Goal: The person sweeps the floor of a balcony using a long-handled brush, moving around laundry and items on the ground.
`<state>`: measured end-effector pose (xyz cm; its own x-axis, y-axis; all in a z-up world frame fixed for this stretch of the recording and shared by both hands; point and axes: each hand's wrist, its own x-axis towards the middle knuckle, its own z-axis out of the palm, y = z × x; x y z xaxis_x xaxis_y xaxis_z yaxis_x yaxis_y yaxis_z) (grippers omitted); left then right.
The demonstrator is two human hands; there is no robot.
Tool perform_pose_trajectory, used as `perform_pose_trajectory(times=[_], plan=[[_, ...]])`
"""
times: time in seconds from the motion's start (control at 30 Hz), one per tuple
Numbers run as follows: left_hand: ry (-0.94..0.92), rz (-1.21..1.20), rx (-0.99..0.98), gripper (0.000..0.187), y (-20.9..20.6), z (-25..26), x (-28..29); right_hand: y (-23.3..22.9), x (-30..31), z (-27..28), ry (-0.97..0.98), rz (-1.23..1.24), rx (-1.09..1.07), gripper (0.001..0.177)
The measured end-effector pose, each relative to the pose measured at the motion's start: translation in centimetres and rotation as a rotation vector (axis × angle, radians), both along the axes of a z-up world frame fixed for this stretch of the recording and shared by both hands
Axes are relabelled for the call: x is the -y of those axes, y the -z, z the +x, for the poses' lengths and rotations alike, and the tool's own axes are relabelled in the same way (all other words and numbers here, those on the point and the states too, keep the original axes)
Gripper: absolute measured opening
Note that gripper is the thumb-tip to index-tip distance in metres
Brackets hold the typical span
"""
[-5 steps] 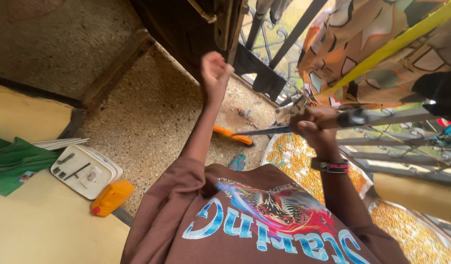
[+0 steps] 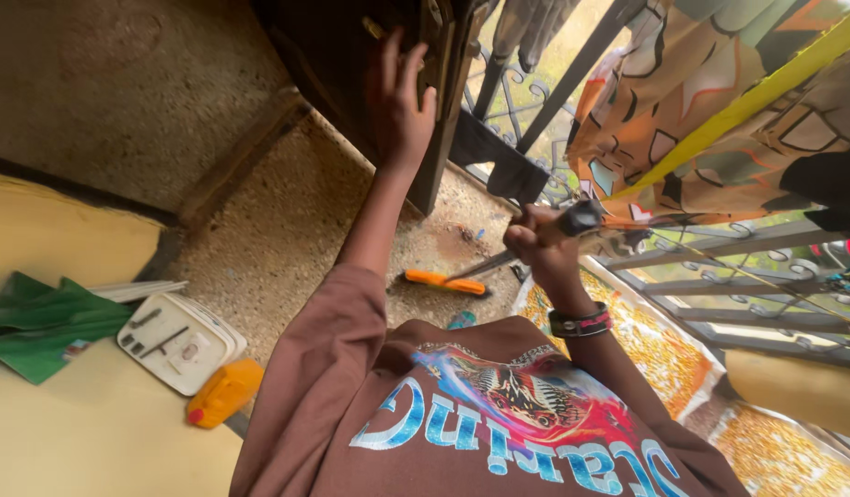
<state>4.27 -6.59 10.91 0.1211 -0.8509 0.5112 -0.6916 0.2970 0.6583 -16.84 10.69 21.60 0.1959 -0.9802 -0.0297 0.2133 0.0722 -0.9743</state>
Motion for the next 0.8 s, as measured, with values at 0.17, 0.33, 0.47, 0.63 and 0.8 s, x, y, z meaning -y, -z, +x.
perform_pose_trajectory(times=[0.17, 0.33, 0.47, 0.63, 0.8], plan=[[0.078, 0.215, 0.226, 0.072, -0.7, 0.4, 3.2, 1.0, 2.0, 4.0, 0.309, -0.041, -0.155, 0.036], [0.073, 0.352, 0.374, 0.061, 0.1, 0.8, 3.8, 2.0, 5.6, 3.9, 0.502, -0.147, -0.338, 0.031], [0.030, 0.284, 0.286, 0.061, 0.3, 3.3, 1.7, 2.7, 6.9, 2.9, 0.504, -0.119, -0.276, 0.030], [-0.022, 0.285, 0.267, 0.052, 0.9, 8.3, -2.4, 3.2, 6.9, 3.6, 0.461, -0.108, -0.252, 0.029], [-0.188, 0.207, 0.107, 0.061, 1.2, 12.5, -8.2, 3.5, 6.7, 6.2, 0.345, -0.145, -0.332, 0.032]])
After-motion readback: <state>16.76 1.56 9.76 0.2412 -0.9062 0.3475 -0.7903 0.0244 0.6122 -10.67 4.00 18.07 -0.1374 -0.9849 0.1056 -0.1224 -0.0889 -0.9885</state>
